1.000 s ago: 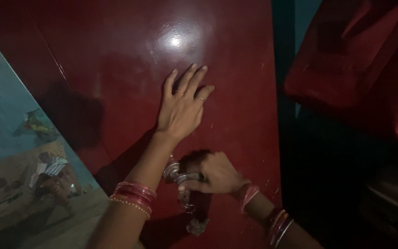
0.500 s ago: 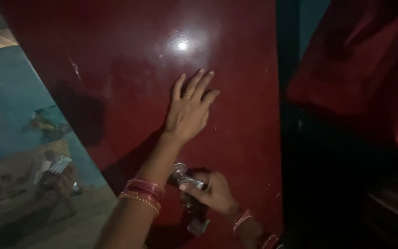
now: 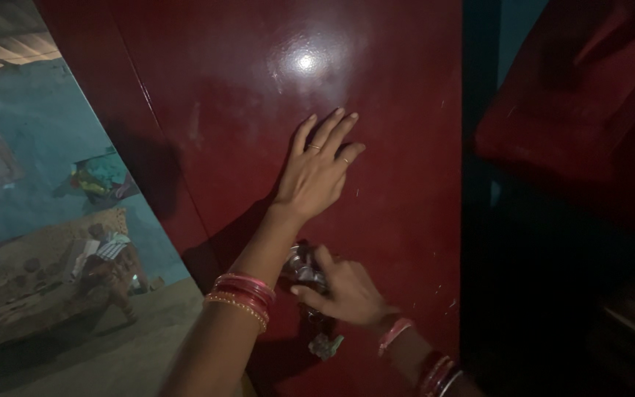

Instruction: The person opens a red metal wardrobe door, then opens a small internal safe door inside the wardrobe. The person briefly touches items on the shelves but does not remove them. The person closes the safe door and leaves the wardrobe door open.

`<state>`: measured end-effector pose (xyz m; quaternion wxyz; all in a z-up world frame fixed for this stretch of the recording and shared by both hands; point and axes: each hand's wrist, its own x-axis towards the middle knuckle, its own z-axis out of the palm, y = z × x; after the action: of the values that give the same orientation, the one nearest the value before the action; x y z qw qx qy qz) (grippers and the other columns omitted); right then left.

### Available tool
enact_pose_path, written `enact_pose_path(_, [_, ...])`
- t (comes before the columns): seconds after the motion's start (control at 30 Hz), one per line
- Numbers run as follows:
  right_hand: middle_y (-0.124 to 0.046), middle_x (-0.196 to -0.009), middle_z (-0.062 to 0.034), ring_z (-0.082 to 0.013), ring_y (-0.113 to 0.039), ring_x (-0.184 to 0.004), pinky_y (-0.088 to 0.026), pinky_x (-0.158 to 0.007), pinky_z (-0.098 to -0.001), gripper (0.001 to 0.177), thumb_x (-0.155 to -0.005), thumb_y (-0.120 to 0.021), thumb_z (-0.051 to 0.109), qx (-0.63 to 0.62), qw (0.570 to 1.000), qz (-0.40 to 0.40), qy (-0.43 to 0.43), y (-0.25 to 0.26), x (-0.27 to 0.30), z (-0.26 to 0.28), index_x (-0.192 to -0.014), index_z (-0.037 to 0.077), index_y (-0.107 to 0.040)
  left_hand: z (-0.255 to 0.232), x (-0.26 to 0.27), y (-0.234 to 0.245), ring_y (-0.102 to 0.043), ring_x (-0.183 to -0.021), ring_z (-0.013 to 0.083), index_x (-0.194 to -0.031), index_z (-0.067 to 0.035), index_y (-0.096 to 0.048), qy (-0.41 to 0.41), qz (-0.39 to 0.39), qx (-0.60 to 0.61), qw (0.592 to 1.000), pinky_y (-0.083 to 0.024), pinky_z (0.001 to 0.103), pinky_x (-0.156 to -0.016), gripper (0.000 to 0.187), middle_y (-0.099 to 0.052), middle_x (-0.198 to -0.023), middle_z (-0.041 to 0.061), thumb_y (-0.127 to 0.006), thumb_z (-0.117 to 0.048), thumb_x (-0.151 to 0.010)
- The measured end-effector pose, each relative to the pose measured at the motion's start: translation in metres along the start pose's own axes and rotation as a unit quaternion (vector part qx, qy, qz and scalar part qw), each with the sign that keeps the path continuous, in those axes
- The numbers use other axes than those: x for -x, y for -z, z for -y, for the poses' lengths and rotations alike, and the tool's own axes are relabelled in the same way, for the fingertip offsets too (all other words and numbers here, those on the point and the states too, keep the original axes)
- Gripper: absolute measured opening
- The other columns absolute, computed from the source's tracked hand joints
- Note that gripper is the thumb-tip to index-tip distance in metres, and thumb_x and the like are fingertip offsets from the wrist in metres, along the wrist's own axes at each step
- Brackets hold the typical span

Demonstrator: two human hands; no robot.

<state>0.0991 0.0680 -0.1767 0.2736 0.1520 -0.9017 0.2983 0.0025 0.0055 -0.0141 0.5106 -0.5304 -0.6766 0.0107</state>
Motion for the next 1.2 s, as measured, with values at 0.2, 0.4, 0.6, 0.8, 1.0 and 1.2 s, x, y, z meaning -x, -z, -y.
enact_pose_path(0.2, [-0.064, -0.058, -0.0109, -0.0256, -0.063, -0.044, -0.05, -0.044, -0.0416, 0.046, -0.097, -0.062, 0.048, 0.02, 0.998, -0.05, 0.017, -0.005, -0.008, 0.01, -0.111, 0.006, -0.05, -0.002, 0.001, 0.0, -0.024, -0.156, 0.0234, -0.133, -0.021, -0.068, 0.004, 0.003, -0.008, 1.0, -0.011, 0.051, -0.129, 0.045, -0.035, -0.165, 0.007, -0.071, -0.018, -0.089])
enact_pose_path(0.4, [-0.066, -0.065, -0.0147, -0.0331, -0.066, -0.051, -0.052, -0.051, -0.046, 0.045, -0.097, -0.061, 0.047, 0.031, 0.998, -0.046, 0.005, 0.0, -0.006, 0.015, -0.114, 0.006, -0.049, -0.002, 0.001, 0.0, -0.022, -0.156, 0.0249, -0.134, -0.02, -0.066, 0.003, 0.008, -0.01, 1.0, -0.01, 0.05, -0.129, 0.045, -0.033, -0.166, 0.009, -0.071, -0.021, -0.089])
enact_pose_path(0.6, [-0.07, -0.072, -0.0146, -0.0344, -0.069, -0.059, -0.054, -0.053, -0.0464, 0.04, -0.1, -0.058, 0.042, 0.046, 0.998, -0.04, 0.032, 0.003, -0.004, 0.021, -0.116, 0.006, -0.05, -0.004, 0.009, -0.001, -0.022, -0.156, 0.0253, -0.135, -0.02, -0.066, -0.011, 0.021, -0.025, 0.999, -0.01, 0.051, -0.128, 0.044, -0.032, -0.166, 0.009, -0.069, -0.022, -0.09])
enact_pose_path(0.8, [-0.075, -0.082, -0.0106, -0.0306, -0.071, -0.062, -0.054, -0.056, -0.0439, 0.032, -0.101, -0.057, 0.035, 0.037, 0.996, -0.04, 0.075, 0.004, -0.003, 0.022, -0.118, 0.008, -0.058, -0.01, 0.021, 0.0, -0.021, -0.155, 0.0263, -0.137, -0.017, -0.065, -0.015, 0.045, 0.01, 0.999, -0.01, 0.052, -0.127, 0.051, -0.03, -0.165, 0.01, -0.069, -0.022, -0.086])
enact_pose_path(1.0, [-0.073, -0.078, -0.0107, -0.0312, -0.07, -0.062, -0.053, -0.057, -0.0452, 0.033, -0.098, -0.058, 0.036, 0.067, 0.997, -0.019, 0.044, 0.001, -0.002, 0.02, -0.122, 0.013, -0.059, -0.014, 0.028, 0.005, -0.021, -0.156, 0.0246, -0.137, -0.02, -0.065, -0.013, 0.07, 0.015, 0.997, -0.009, 0.051, -0.128, 0.049, -0.031, -0.166, 0.008, -0.066, -0.019, -0.089])
enact_pose_path(1.2, [-0.073, -0.087, -0.0103, -0.0296, -0.071, -0.07, -0.054, -0.061, -0.0445, 0.026, -0.1, -0.061, 0.033, 0.06, 0.991, -0.058, 0.104, 0.001, -0.003, 0.021, -0.113, 0.01, -0.058, -0.02, 0.039, 0.006, -0.021, -0.157, 0.0243, -0.138, -0.019, -0.065, -0.012, 0.058, 0.011, 0.998, -0.008, 0.05, -0.129, 0.05, -0.033, -0.166, 0.007, -0.065, -0.015, -0.088])
